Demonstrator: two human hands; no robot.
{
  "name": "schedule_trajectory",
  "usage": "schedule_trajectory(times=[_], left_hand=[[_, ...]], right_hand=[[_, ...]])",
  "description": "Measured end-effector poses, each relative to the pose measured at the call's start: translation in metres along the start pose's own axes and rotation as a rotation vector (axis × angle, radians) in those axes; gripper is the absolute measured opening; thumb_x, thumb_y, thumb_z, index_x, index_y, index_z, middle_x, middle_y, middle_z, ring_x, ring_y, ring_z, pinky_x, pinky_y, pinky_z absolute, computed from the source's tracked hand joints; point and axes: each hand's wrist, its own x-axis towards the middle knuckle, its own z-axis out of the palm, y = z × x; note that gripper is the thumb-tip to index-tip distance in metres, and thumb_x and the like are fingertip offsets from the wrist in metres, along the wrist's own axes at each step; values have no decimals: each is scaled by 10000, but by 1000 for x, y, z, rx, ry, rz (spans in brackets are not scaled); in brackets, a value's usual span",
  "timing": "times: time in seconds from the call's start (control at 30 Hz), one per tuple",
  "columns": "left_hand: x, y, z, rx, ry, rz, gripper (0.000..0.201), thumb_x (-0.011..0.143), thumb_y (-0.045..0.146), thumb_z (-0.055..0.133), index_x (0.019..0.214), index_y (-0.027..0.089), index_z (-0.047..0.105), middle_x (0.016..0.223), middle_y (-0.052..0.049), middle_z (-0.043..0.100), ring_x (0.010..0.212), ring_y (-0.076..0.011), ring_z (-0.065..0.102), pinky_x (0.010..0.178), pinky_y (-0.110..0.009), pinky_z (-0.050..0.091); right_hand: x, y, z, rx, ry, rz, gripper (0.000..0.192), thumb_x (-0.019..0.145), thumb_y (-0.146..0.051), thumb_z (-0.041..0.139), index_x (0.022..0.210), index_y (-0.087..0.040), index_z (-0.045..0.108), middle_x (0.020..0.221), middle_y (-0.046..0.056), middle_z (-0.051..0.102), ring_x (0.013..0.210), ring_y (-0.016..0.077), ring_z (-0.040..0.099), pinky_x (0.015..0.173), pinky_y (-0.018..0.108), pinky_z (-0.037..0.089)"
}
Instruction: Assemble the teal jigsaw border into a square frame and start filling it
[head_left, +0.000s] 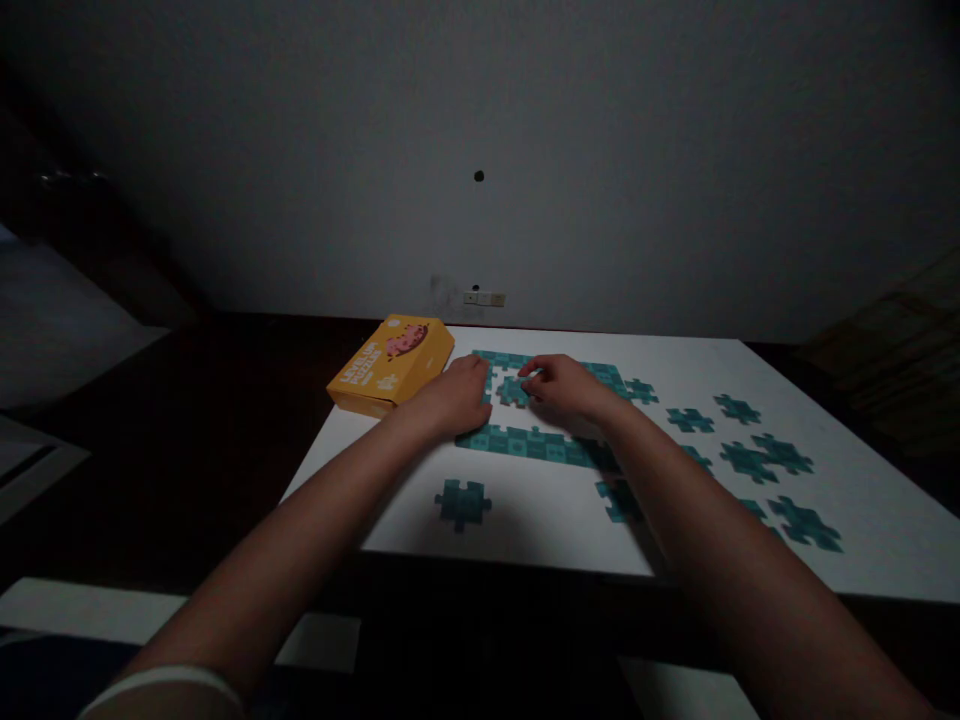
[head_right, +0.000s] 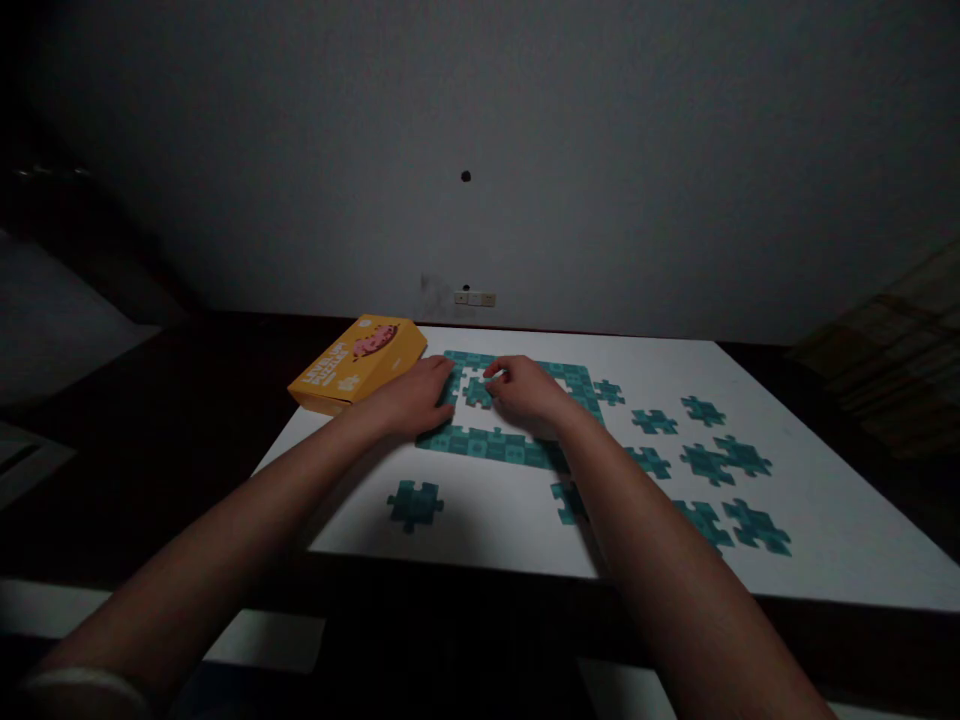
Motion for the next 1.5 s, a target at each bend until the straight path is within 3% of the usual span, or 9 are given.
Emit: schedule_trajectory(times=[0.1, 0.27, 0.43, 0.67, 1.03, 1.33, 1.5], left_hand=[[11, -16, 15, -50, -63, 18, 797, 977, 436, 765, 1662, 98, 537, 1764, -277, 536, 1691, -434, 476, 1391, -551, 433], [-7, -31, 23, -162, -108, 17, 777, 983, 613, 772, 1611, 179, 631, 1699, -209, 588, 1588, -414, 570, 1363, -521, 462], [-9, -33, 24, -213, -106, 27, 759, 948, 613, 829, 1570, 203, 688, 1663, -187, 606, 1561, -404, 577, 1358, -509, 463], [-7, -33, 31, -176, -115, -9, 939, 983, 676, 788, 1740, 172, 552, 1829, -226, 461, 1698, -448, 441, 1417, -556, 384], [-8, -33, 30, -166, -113, -12, 931, 987, 682, 791, 1730, 173, 555, 1818, -237, 452, 1691, -456, 451, 1420, -566, 391], [-8, -33, 31, -171, -113, -15, 918, 983, 673, 797, 1730, 199, 552, 1831, -230, 442, 1696, -472, 441, 1406, -601, 404], [-8, -34, 32, -169, -102, -5, 912, 980, 679, 801, 1718, 196, 567, 1821, -228, 455, 1691, -463, 452, 1415, -588, 396]], right_hand=[[10, 6, 12, -62, 28, -31, 332, 941, -314, 711, 1209, -175, 850, 862, 74, 815, 714, 214, 662, 673, 335, 442], [3, 8, 20, -101, -2, -107, 373, 1005, -364, 681, 1285, -188, 854, 950, 100, 834, 784, 239, 684, 741, 355, 472], [-2, 4, 18, -125, -47, -128, 379, 1024, -364, 669, 1312, -191, 846, 924, 87, 817, 787, 247, 683, 731, 361, 465], [-10, 0, 16, -146, -100, -152, 349, 994, -342, 683, 1269, -205, 849, 943, 77, 824, 812, 256, 714, 750, 373, 483], [-11, -9, 22, -260, 9, -105, 345, 1028, -356, 706, 1291, -224, 887, 986, 117, 861, 849, 281, 736, 778, 388, 471], [-6, -6, 25, -292, -13, -123, 313, 1063, -358, 712, 1268, -246, 920, 1174, 146, 900, 1029, 345, 789, 893, 423, 516], [-8, -7, 25, -268, -9, -94, 415, 1066, -369, 694, 1403, -202, 868, 1061, 151, 879, 886, 302, 758, 817, 404, 500]])
